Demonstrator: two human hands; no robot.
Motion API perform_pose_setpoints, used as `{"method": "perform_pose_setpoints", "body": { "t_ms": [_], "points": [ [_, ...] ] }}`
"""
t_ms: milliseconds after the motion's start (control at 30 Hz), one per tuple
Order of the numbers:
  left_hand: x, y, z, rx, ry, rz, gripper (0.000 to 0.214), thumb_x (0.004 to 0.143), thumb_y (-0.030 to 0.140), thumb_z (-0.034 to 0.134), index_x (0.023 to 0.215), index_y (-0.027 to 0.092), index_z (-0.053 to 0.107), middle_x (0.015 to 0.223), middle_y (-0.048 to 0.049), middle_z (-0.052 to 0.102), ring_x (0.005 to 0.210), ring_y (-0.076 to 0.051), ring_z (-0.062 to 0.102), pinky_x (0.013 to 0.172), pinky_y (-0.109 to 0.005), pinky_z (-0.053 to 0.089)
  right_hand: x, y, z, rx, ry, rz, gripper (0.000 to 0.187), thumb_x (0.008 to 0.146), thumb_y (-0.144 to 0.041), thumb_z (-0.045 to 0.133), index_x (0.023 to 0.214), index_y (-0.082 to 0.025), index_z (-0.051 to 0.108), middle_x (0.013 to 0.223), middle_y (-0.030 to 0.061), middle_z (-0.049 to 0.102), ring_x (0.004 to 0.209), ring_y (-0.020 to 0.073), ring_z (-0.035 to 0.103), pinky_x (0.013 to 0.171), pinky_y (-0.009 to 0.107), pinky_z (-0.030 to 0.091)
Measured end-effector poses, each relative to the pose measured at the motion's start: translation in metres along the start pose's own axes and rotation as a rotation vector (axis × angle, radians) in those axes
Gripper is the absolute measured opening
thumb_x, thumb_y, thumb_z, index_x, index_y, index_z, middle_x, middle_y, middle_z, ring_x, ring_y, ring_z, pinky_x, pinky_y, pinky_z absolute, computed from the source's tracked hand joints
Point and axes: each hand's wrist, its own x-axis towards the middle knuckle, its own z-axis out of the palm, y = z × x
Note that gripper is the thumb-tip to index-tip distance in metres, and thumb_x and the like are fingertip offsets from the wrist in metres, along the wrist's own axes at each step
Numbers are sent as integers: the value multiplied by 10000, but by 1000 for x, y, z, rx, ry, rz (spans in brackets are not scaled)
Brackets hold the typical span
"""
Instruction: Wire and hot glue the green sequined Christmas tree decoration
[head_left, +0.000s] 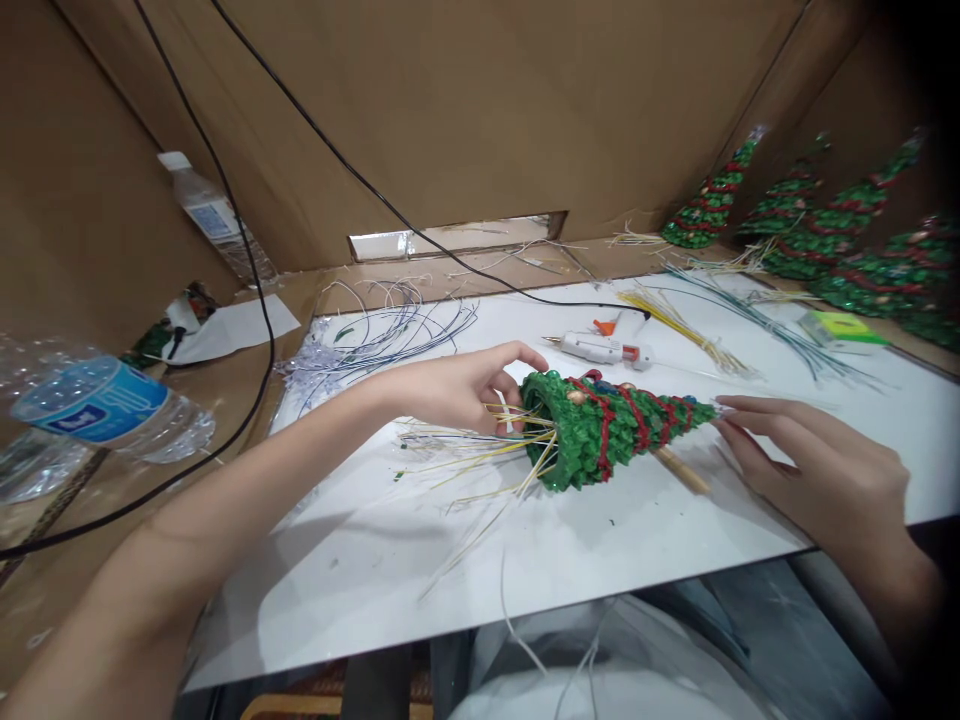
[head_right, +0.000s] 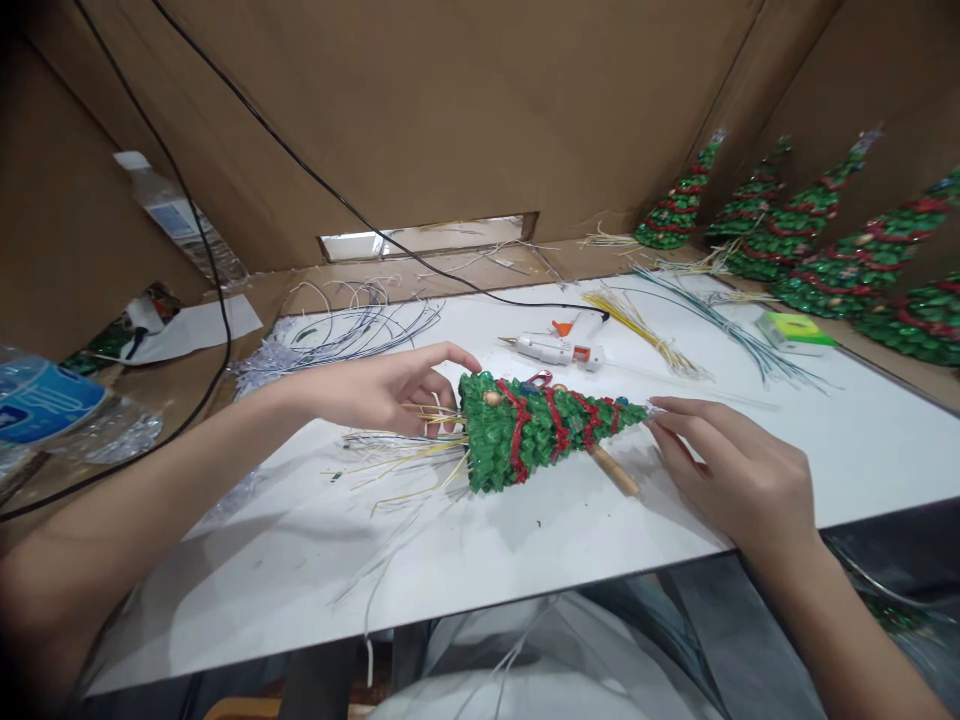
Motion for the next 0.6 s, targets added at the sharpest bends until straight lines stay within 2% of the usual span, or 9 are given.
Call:
{"method": "perform_pose_setpoints", "body": {
  "t_ms": [167, 333, 600],
  "points": [
    [2, -3, 2, 53, 76, -60, 691, 701, 108, 652, 1312, 247, 362, 963, -21, 676, 798, -165, 627, 654, -259, 417, 1, -1, 0, 4, -12, 9, 129, 789, -125, 741, 852, -178, 641, 871, 56, 772, 733, 185, 737, 660, 250, 530],
    [3, -3, 4, 33, 56, -91, 726, 693, 123, 649, 1339, 234, 337, 1003, -59, 727, 735, -153, 611, 623, -259, 390, 1, 0, 0, 8, -6, 7, 115, 800, -136, 731, 848, -188, 641, 871, 48, 773, 726, 180, 735, 642, 248, 523],
    [4, -4, 7, 72, 61, -107, 735, 685, 159, 681, 1331, 222, 335, 840, 7, 689, 670, -132, 557, 628, -252, 372, -1, 0, -1, 9, -18, 23, 113, 803, -151, 730, 853, -202, 642, 885, 41, 775, 747, 174, 736, 669, 240, 528]
  ]
}}
